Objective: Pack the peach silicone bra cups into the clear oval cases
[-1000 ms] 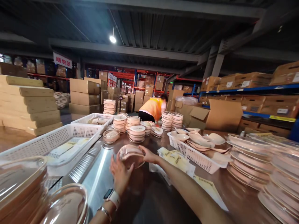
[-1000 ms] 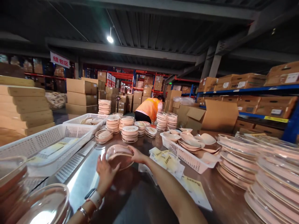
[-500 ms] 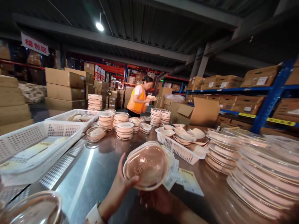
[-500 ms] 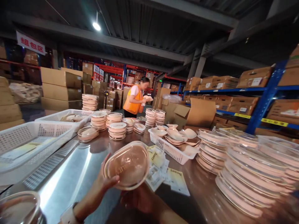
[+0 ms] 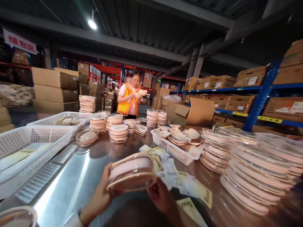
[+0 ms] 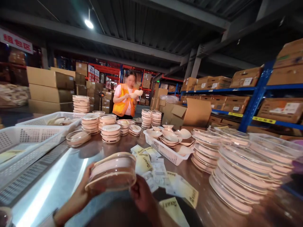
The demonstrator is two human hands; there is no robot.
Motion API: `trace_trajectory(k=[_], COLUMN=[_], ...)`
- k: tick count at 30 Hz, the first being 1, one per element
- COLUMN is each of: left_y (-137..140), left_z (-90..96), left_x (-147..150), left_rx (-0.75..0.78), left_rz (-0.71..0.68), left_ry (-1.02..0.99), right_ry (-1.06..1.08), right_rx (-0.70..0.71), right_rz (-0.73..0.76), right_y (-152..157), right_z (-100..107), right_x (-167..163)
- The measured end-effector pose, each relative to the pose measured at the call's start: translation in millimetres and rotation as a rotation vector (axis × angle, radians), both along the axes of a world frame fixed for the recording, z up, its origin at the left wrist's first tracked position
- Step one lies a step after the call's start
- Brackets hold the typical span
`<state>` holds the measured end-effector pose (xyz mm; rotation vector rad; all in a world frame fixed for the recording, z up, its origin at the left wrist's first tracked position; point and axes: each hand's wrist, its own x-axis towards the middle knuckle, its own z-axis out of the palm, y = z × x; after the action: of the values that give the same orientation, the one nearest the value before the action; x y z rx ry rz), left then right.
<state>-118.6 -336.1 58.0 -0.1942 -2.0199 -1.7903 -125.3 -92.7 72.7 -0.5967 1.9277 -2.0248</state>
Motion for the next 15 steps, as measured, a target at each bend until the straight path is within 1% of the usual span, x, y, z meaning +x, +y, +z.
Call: trace_trajectory(k=[1,2,4,6,8,10,12,13,14,15], left_y=[-9.7,-17.5,-25.4,-24.5,-21.1,-21.4,-26.6,-30.2,-33.6,-36.3], left_z=[1.8,3.0,3.2,1.1,-1.9,-4.6,-6.3,-6.8,-7.1,-7.4], left_x=[0.5,1.8,5.6,9.6,12.1,11.5,7.9,5.4,3.0,0.9], left_rx=[-0.164,-0.318,-0.614,-0.815,-0.976,-1.074,-1.096,-1.095,-1.095,-1.104], left_rz=[-0.033,-0.026,0.052,0.190,0.262,0.276,0.282,0.286,0.288,0.283], left_ry=[0.064,0.129,0.265,0.389,0.499,0.556,0.555,0.548,0.548,0.549], right_ry=[0.031,0.054,0.095,0.110,0.125,0.140,0.229,0.325,0.439,0.559], right_rx=[-0.007,0.003,0.068,0.127,0.190,0.239,0.310,0.383,0.485,0.625], right_rz=[-0.084,-0.145,-0.210,-0.223,-0.240,-0.271,-0.333,-0.374,-0.425,-0.475], right_y=[1.9,2.5,0.1,-6.3,-13.3,-14.7,-2.3,11.0,29.3,52.1], right_z=[4.8,6.9,2.4,-9.4,-19.3,-19.2,-6.8,2.4,12.0,20.7], right_x=[-5.7,-11.3,-21.1,-27.6,-30.2,-27.0,-16.1,-7.8,1.9,12.7])
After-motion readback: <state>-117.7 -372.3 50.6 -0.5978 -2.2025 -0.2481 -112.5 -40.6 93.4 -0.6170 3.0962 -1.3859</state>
